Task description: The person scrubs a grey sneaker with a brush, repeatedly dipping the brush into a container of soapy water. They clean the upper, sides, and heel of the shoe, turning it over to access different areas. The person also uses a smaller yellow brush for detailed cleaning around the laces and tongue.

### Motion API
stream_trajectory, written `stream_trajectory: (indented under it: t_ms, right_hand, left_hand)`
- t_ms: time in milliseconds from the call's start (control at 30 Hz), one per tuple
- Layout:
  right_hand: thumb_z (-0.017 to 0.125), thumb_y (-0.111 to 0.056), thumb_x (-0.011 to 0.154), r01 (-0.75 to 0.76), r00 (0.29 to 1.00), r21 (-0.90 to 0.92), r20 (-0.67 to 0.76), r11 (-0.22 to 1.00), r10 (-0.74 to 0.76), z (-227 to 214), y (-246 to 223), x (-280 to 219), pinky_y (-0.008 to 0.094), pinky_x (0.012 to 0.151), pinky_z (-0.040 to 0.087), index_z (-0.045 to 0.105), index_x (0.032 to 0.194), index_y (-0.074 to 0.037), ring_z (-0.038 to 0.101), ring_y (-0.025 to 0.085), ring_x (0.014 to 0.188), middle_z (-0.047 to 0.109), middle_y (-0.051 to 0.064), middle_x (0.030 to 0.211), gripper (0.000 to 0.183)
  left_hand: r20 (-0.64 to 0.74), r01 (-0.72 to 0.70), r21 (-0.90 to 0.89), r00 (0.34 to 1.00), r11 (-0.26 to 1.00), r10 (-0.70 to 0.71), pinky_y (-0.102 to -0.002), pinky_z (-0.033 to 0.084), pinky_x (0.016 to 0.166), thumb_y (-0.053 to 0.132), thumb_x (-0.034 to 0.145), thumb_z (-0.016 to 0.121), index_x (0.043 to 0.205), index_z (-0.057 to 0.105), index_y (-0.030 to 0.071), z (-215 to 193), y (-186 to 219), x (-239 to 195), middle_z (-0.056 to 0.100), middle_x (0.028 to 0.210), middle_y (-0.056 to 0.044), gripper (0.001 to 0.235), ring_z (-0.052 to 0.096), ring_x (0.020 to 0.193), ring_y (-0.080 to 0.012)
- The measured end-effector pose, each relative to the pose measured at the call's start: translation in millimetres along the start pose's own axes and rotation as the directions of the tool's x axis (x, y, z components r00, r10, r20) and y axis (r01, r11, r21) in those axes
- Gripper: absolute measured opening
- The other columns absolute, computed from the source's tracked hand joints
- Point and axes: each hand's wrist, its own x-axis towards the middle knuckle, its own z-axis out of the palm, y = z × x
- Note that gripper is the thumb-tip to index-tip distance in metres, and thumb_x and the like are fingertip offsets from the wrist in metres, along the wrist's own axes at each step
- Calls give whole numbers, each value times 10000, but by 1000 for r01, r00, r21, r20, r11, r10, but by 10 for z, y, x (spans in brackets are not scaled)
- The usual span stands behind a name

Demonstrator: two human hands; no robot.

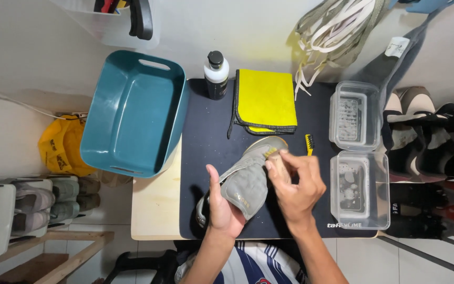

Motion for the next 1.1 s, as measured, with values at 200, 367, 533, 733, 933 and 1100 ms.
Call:
stream_trajectory:
  t_ms: [200, 367, 533, 733, 933, 1100]
  right_hand:
    - [831, -133, 814, -492, 857, 292, 326, 820, 398, -172, -133, -343, 207, 614, 524, 736, 1041, -54, 613, 101, 669, 659, 38, 862, 258]
    - [803, -86, 854, -539, 835, 315, 318, 781, 449, -364, 89, 7, 209, 683, 528, 695, 1084, -21, 605, 105, 769, 676, 73, 908, 262]
    - [834, -85, 896, -322, 945, 205, 20, 924, 325, -19, 150, 206, 234, 640, 555, 668, 1131, 19, 643, 157, 760, 686, 152, 1008, 305]
    - [820, -200, 844, -453, 885, 193, 212, 870, 414, -138, -58, -201, 230, 614, 534, 725, 1027, -64, 623, 113, 663, 676, 41, 880, 247]
    - [809, -120, 814, -701, 699, 326, 490, 634, 521, -730, 178, -238, 214, 708, 559, 769, 1076, -30, 651, 107, 766, 736, 73, 873, 280]
    - [647, -217, 887, -632, 734, 512, 152, 582, 662, -1127, 237, -197, 272, 791, 546, 643, 1165, -7, 701, 216, 902, 717, 170, 1028, 349]
  left_hand:
    - [27, 8, -25, 1000, 1000, -7, -505, 433, 1136, 799, 801, 319, 1382, 560, -95, -77, 18, 120, 614, 1345, -289, 1093, 569, 1300, -417]
    - [-122, -2, -25, 993, 1000, -2, -453, 427, 1138, 750, 768, 333, 1430, 537, -92, 117, 76, 6, 603, 1409, -268, 1091, 561, 1337, -377]
    - [-134, -11, -3, 991, 1000, 10, -464, 434, 1129, 767, 732, 329, 1441, 536, -78, 67, 50, 12, 600, 1427, -264, 1123, 558, 1353, -378]
    - [-15, -91, -20, 996, 996, 91, -457, 430, 1139, 729, 820, 329, 1411, 535, -101, -75, -24, 118, 604, 1382, -277, 1039, 565, 1314, -382]
    - [-1, 3, 276, 1000, 961, -3, -423, 479, 1109, 454, 861, 522, 1330, 627, -85, -214, -156, 8, 689, 1339, -243, 722, 633, 1268, -330]
    - [464, -384, 815, 881, 434, -92, -278, 379, 705, 450, 917, 591, 728, 479, 153, -214, 48, -49, 437, 734, 74, 370, 416, 715, -77]
